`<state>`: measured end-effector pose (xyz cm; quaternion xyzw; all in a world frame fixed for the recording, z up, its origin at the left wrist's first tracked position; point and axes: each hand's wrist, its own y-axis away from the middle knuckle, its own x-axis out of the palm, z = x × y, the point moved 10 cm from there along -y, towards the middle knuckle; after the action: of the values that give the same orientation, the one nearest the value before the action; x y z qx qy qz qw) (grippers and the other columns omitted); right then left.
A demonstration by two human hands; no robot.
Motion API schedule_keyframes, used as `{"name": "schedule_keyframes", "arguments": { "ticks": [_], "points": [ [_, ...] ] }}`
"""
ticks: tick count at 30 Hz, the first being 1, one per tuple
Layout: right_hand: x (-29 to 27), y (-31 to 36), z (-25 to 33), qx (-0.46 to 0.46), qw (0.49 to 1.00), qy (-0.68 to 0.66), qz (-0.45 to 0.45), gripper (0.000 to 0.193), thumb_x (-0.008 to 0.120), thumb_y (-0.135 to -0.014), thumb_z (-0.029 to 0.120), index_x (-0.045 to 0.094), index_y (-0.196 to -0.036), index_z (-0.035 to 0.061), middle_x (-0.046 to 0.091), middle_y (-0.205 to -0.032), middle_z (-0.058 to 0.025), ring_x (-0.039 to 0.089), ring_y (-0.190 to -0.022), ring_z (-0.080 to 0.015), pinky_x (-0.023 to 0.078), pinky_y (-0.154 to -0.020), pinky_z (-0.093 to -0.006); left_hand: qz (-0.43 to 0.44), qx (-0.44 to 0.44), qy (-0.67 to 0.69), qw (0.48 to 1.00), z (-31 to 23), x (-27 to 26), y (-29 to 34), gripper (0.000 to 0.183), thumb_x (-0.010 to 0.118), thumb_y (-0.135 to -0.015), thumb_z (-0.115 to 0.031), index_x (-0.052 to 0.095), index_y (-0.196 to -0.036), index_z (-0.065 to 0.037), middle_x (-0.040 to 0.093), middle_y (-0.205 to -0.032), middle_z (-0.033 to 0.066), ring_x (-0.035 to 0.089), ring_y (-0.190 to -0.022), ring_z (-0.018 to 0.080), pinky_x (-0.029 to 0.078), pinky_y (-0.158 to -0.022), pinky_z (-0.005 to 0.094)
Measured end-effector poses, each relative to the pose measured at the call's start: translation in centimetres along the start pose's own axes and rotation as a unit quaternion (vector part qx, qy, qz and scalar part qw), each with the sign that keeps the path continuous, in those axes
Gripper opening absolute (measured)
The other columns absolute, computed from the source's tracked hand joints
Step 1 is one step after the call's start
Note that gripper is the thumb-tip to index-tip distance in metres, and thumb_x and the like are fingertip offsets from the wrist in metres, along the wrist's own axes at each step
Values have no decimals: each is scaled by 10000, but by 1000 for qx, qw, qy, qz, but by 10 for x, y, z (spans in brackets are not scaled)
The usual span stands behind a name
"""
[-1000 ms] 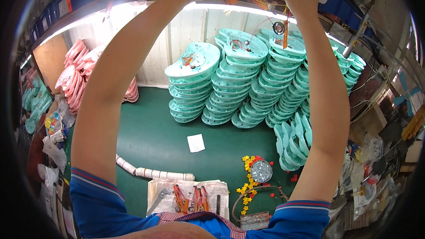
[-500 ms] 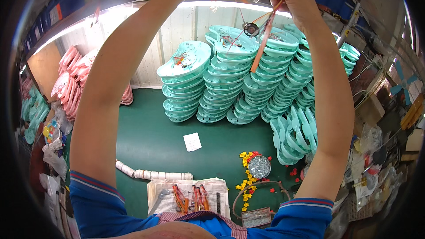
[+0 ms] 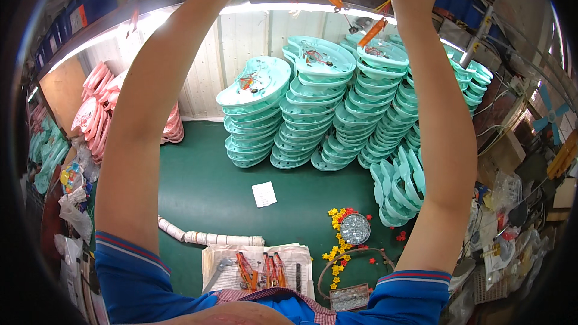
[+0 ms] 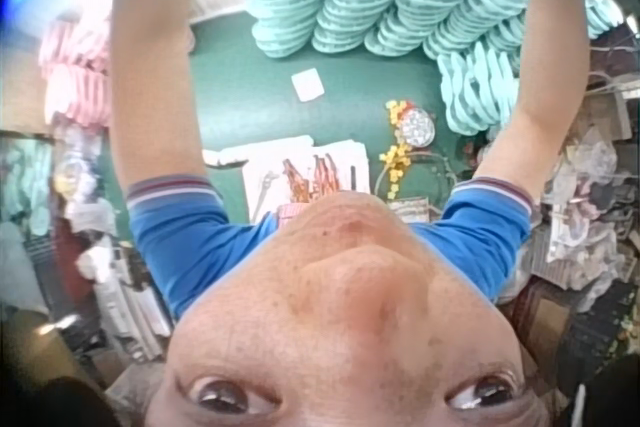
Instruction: The person assembles light-blue plastic plates by inserting small star-shaped pieces and connecting wires using a soldering iron. They handle multiple plates, place them on a green workbench, and use tools to secure components inside the plates.
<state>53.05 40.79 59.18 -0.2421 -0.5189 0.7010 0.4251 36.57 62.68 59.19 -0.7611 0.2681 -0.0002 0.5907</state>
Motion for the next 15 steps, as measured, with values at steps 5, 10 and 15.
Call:
{"name": "schedule_keyframes", "arguments": {
  "ticks": [5,10,15],
  "points": [
    [17,0,-9,39,988,-148,-22,225,602,-924,211,712,-988,25,587,-676,15,437,-526,-49,340,-486,-211,17,-37,-41,998,-1,0,2,110,638,-889,-58,646,-991,-20,638,-837,43,571,-745,138,467,-680,305],
    [95,0,-26,171,850,-465,180,211,622,-913,253,673,-897,49,608,-708,-12,589,-600,-143,475,-558,-278,-7,41,16,999,5,-8,-10,120,610,-894,-15,624,-1013,-14,632,-837,34,561,-759,125,466,-692,287],
    [116,18,13,-119,955,182,200,262,659,-845,260,744,-1042,111,689,-767,-65,601,-607,-152,454,-562,-293,10,-13,125,992,11,0,-7,129,595,-867,50,608,-988,3,614,-813,32,575,-761,117,479,-693,260]
  ]
}}
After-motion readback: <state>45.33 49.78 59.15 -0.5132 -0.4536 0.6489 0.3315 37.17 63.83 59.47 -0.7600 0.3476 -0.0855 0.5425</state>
